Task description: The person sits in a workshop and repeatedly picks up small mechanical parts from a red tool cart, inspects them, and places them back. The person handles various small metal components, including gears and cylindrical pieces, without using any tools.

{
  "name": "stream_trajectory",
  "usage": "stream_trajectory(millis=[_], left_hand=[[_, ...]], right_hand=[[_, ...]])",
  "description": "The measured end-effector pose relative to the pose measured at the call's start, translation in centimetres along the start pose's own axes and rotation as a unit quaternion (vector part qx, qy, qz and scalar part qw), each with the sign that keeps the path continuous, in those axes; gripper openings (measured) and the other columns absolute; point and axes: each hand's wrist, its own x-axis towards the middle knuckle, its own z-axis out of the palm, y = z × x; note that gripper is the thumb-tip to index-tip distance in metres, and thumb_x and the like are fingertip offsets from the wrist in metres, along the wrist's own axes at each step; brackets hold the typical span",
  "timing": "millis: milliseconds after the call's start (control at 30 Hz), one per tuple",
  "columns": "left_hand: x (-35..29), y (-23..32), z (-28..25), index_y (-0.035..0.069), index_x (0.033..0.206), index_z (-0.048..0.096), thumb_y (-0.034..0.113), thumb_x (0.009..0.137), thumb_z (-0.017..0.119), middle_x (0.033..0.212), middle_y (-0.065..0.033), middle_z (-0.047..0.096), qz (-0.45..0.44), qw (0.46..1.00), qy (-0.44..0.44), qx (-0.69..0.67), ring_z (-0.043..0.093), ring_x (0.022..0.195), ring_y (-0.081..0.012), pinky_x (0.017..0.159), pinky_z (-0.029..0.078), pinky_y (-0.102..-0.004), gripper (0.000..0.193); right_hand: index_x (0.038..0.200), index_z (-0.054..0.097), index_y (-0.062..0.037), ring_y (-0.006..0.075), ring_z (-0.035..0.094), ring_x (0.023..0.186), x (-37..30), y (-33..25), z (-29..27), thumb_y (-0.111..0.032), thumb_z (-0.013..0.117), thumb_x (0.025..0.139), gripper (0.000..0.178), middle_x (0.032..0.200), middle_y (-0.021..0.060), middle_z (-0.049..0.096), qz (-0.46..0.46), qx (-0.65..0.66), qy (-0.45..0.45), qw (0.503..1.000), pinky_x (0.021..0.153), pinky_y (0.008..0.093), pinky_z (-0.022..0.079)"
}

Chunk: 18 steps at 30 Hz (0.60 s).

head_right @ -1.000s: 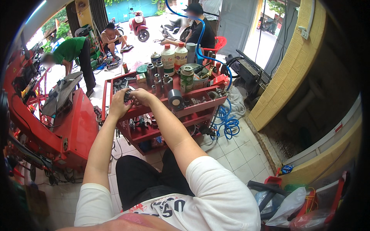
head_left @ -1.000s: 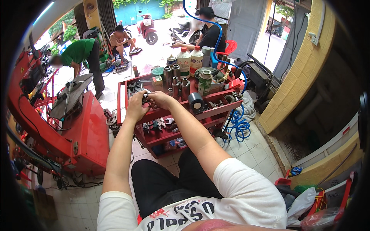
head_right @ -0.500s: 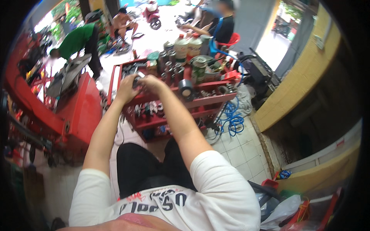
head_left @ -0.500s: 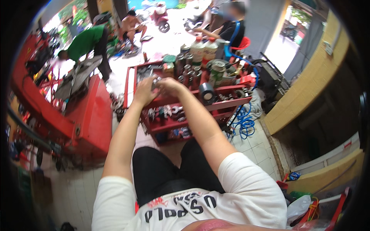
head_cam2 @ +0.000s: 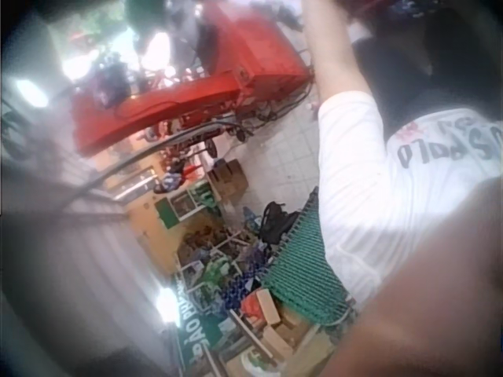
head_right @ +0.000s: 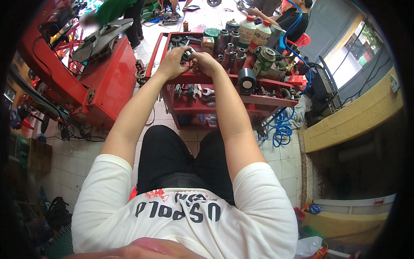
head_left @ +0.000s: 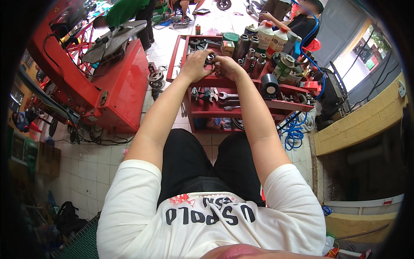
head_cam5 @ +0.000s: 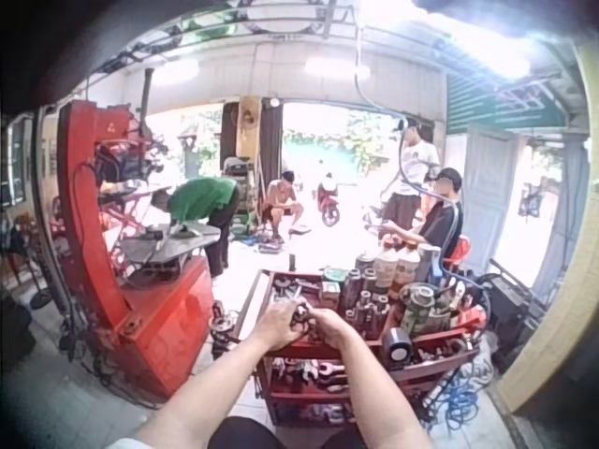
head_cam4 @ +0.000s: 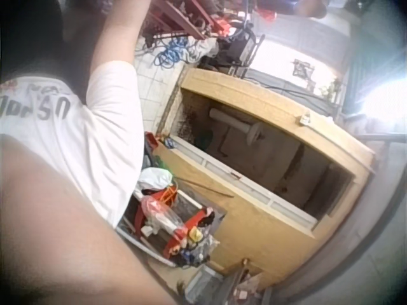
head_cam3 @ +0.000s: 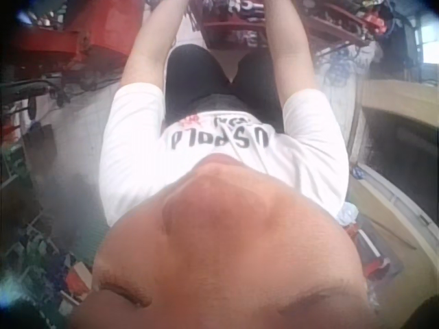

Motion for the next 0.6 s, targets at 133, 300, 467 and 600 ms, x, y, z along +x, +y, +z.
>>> stream_trajectory(millis=[133, 300, 467, 600], left_hand=[[0.01, 0.53, -0.28, 0.014, 0.141, 0.055, 0.019, 0.079, 0.085, 0.130, -0.0129, 0.066, 0.016, 1.000, 0.004, -0.001, 0.061, 0.128, -0.0338, 0.112, 0.044, -0.0483, 0.069], [0.05, 0.70, -0.50, 0.015, 0.141, 0.055, 0.018, 0.078, 0.085, 0.129, -0.0117, 0.066, 0.023, 1.000, 0.007, 0.001, 0.061, 0.128, -0.0328, 0.112, 0.044, -0.0481, 0.070], [0.00, 0.64, -0.48, 0.018, 0.141, 0.057, 0.021, 0.079, 0.085, 0.131, -0.0111, 0.066, 0.015, 1.000, 0.004, -0.006, 0.061, 0.129, -0.0318, 0.112, 0.044, -0.0494, 0.068], [-0.01, 0.42, -0.33, 0.019, 0.141, 0.058, 0.023, 0.080, 0.085, 0.132, -0.0113, 0.066, 0.024, 1.000, 0.007, -0.006, 0.062, 0.128, -0.0318, 0.112, 0.044, -0.0498, 0.067]], right_hand=[[0.095, 0.069, -0.0074, 0.0133, 0.052, 0.066, -0.28, 0.09, 0.11, -0.019, 0.068, 0.097, 0.011, 0.071, -0.0046, 0.050, -0.021, -0.001, 0.005, 1.000, 0.065, 0.0344, 0.046], [0.101, 0.072, -0.0056, 0.0128, 0.053, 0.067, -0.43, 0.05, 0.12, -0.018, 0.069, 0.097, 0.014, 0.074, -0.0049, 0.051, -0.034, -0.022, -0.008, 0.999, 0.066, 0.0335, 0.047], [0.100, 0.072, -0.0065, 0.0129, 0.053, 0.067, -0.50, -0.10, 0.27, -0.019, 0.069, 0.097, 0.013, 0.072, -0.0055, 0.050, -0.035, -0.022, -0.007, 0.999, 0.066, 0.0342, 0.047], [0.097, 0.070, -0.0089, 0.0128, 0.053, 0.066, -0.75, -0.19, 0.38, -0.018, 0.069, 0.098, 0.010, 0.071, -0.0062, 0.050, -0.028, -0.015, -0.009, 0.999, 0.067, 0.0346, 0.047]])
